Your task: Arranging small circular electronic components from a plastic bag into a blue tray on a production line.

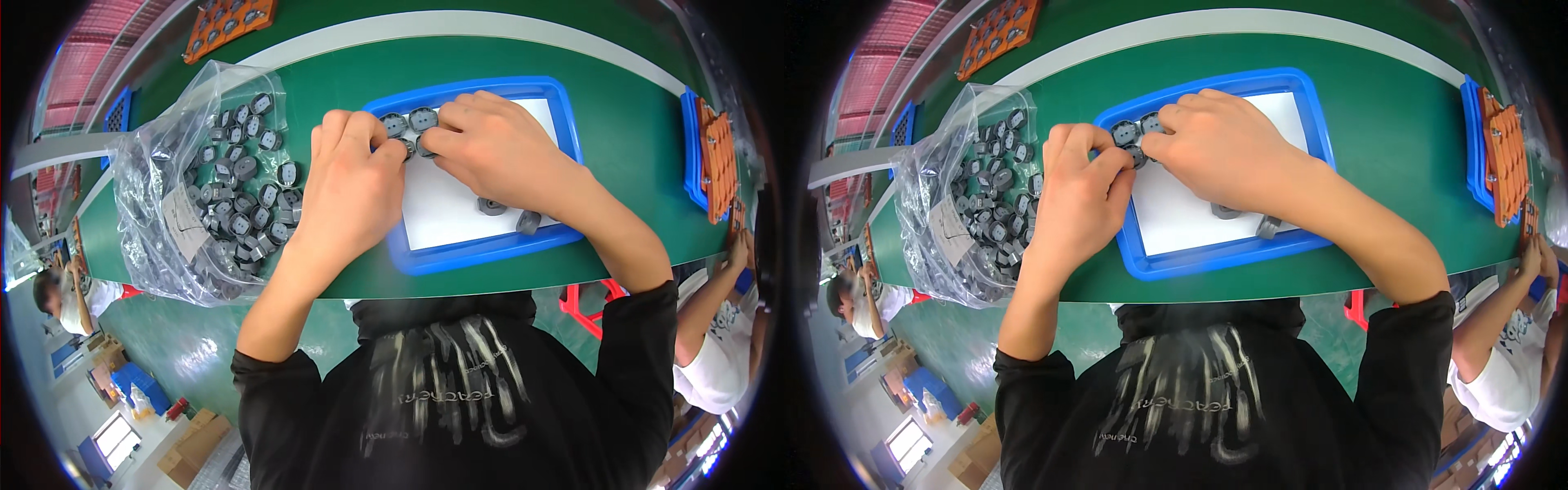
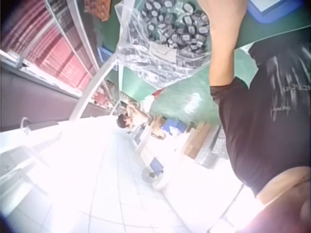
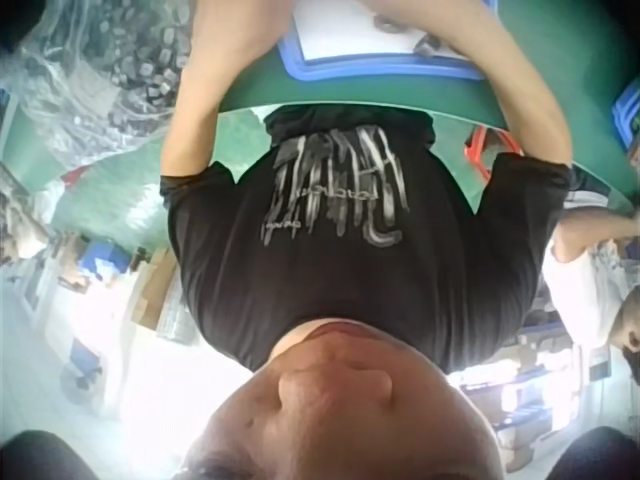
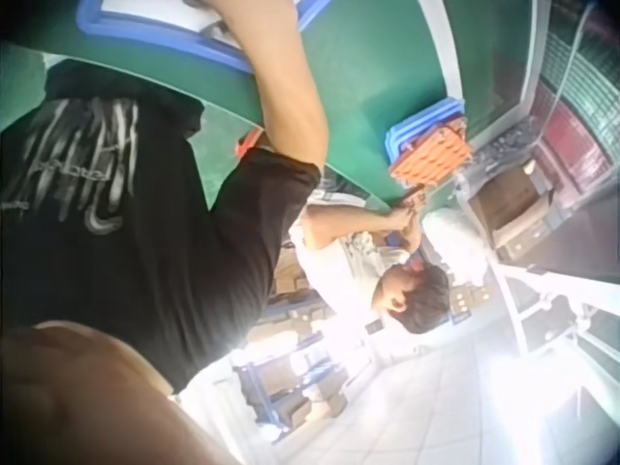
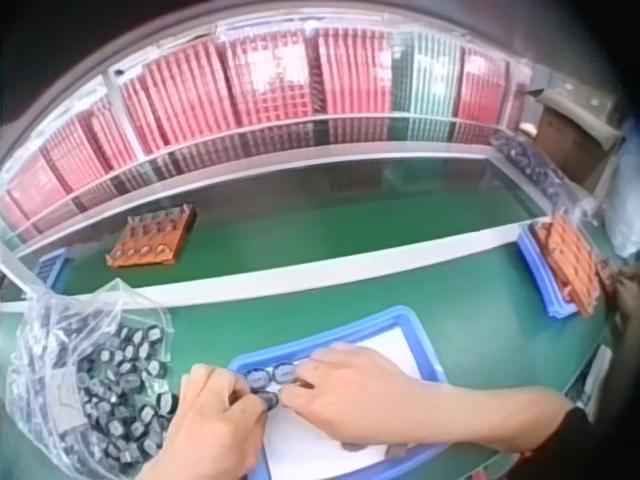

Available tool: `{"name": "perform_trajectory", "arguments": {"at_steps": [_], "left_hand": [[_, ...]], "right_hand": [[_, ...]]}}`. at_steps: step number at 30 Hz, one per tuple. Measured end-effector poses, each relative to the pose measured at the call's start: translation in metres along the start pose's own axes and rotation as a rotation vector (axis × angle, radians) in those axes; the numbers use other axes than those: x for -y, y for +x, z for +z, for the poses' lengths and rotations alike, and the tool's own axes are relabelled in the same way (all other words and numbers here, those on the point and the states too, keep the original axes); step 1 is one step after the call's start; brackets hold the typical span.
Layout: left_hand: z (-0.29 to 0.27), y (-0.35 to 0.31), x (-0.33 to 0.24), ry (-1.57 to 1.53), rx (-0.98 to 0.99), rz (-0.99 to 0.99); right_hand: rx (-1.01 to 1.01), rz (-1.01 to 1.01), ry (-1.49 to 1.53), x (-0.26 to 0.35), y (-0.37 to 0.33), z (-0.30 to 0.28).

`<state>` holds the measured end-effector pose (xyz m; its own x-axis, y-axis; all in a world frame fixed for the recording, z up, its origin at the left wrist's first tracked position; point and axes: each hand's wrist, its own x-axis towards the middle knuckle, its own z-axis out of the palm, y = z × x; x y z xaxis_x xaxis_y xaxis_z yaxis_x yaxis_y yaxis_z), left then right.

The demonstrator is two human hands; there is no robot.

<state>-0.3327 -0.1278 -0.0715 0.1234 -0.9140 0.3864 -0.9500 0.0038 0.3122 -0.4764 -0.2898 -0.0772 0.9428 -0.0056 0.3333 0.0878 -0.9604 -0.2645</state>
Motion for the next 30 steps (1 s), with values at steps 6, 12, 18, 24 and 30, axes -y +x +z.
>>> {"name": "perform_trajectory", "arguments": {"at_steps": [6,12,18,24,30], "left_hand": [[-0.014,0.003,0.0,-0.015,0.056,-0.029],[-0.081,-0.026,0.011,0.0,0.249,-0.201],[-0.063,-0.058,0.017,0.096,0.292,-0.122],[-0.043,-0.053,0.006,-0.109,0.143,-0.051],[-0.041,-0.06,0.001,-0.046,0.158,-0.094]], "right_hand": [[0.015,0.005,-0.006,-0.003,-0.002,-0.004],[0.243,0.004,0.078,-0.004,-0.007,-0.058],[0.525,-0.064,0.052,0.016,-0.01,-0.039],[0.164,-0.147,0.126,0.019,-0.005,-0.021],[0.29,-0.058,0.036,0.024,-0.01,-0.026]]}}
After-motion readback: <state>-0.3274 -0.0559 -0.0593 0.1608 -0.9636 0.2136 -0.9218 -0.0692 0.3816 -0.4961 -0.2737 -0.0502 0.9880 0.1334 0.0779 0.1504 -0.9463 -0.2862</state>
